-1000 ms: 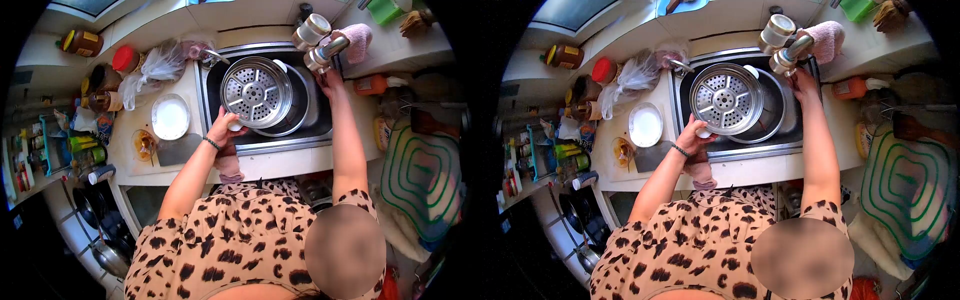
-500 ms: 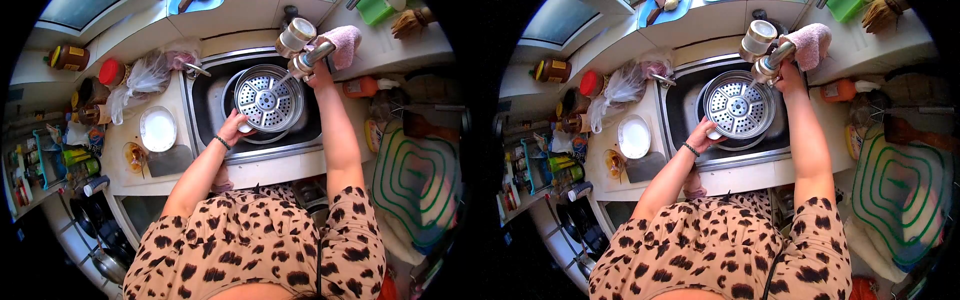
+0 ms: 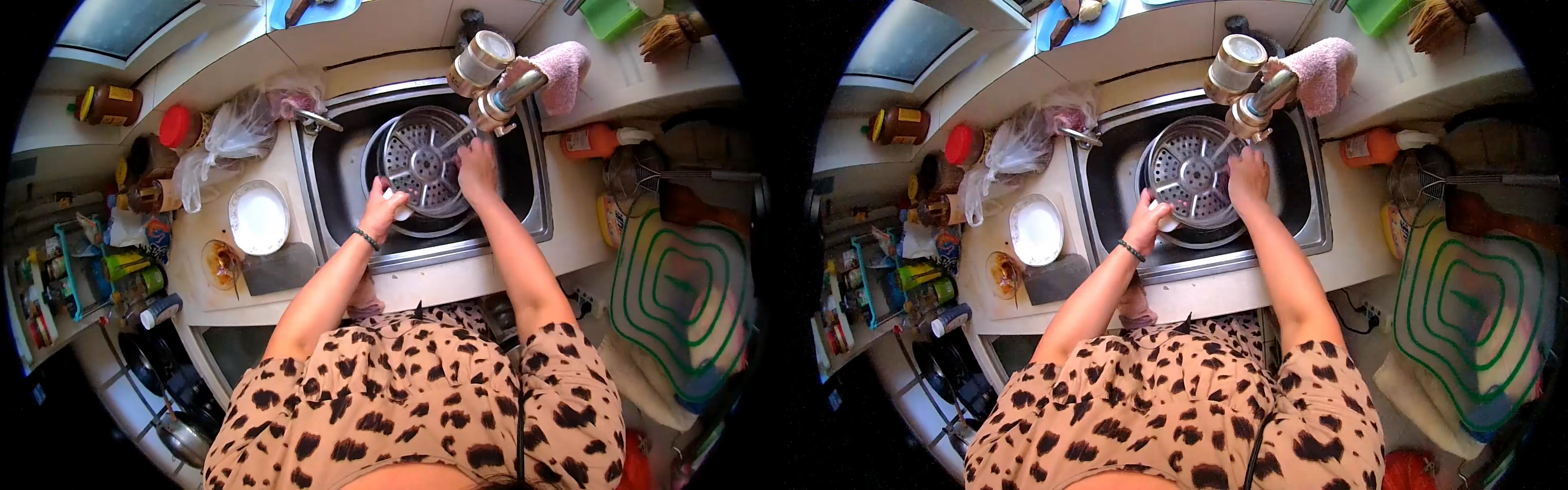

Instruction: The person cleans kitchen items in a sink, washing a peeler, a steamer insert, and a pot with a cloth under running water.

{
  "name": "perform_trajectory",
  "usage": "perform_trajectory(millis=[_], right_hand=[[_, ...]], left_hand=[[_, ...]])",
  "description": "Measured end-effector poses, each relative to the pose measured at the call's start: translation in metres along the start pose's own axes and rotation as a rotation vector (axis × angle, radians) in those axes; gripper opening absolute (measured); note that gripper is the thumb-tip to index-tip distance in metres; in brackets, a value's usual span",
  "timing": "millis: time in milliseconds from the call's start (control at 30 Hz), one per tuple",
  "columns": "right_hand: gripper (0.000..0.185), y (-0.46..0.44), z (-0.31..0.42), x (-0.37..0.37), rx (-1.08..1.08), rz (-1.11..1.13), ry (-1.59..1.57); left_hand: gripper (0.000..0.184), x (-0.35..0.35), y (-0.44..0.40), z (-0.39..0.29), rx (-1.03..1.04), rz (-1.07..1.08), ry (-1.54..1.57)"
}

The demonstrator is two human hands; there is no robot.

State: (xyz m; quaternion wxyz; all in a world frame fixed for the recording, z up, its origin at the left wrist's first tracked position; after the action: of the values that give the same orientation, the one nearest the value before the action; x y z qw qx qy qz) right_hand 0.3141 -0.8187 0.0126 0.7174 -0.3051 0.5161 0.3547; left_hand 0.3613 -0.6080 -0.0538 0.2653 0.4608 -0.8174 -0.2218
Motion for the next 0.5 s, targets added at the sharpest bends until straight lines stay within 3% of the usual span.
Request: perform_trajectory(millis=[33, 100, 167, 233, 300, 367, 433, 500], right_hand=[[0.015, -0.004, 0.004, 0.005, 0.002, -0.001, 0.002], [0.014, -0.015, 0.011, 0.011, 0.267, -0.082, -0.243], [0.009, -0.001, 0.057, 0.023, -0.021, -0.054, -0.432], [0.008, 0.03, 0.07, 0.02, -0.122, 0.137, -0.456], [0.012, 0.029, 0.029, 0.019, 0.059, 0.149, -0.411], [0.01, -0.001, -0.009, 0.013, 0.267, -0.012, -0.278], [0.012, -0.027, -0.003, 0.003, 0.305, -0.164, -0.342], [0.013, -0.034, 0.037, 0.008, -0.026, -0.255, -0.513]], left_hand=[[0.042, 0.001, 0.0, 0.005, 0.01, -0.009, -0.066], [0.043, 0.025, 0.019, -0.001, -0.009, 0.085, 0.018], [0.042, 0.018, 0.016, -0.009, -0.033, -0.07, -0.118], [0.042, 0.006, 0.004, -0.007, 0.002, -0.041, -0.039], [0.044, 0.016, 0.01, -0.013, 0.023, 0.003, -0.041], [0.044, 0.032, 0.006, -0.02, 0.191, 0.029, -0.048], [0.044, 0.041, 0.012, -0.033, 0.081, 0.018, -0.033], [0.044, 0.041, 0.003, -0.042, -0.087, 0.034, 0.059]])
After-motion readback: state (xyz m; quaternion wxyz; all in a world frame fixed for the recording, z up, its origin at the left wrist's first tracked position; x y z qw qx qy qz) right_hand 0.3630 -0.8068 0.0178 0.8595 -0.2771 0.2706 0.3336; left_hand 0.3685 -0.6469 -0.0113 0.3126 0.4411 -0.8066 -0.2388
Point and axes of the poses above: each hand's wrist, its own y-axis away from the middle knuckle, its own x-axis out of the palm, z = x × y, the point moved 8 cm from there along -y, towards the middle knuckle, and after that the axes turned 6 degrees about -z, right-handed, at the moved point
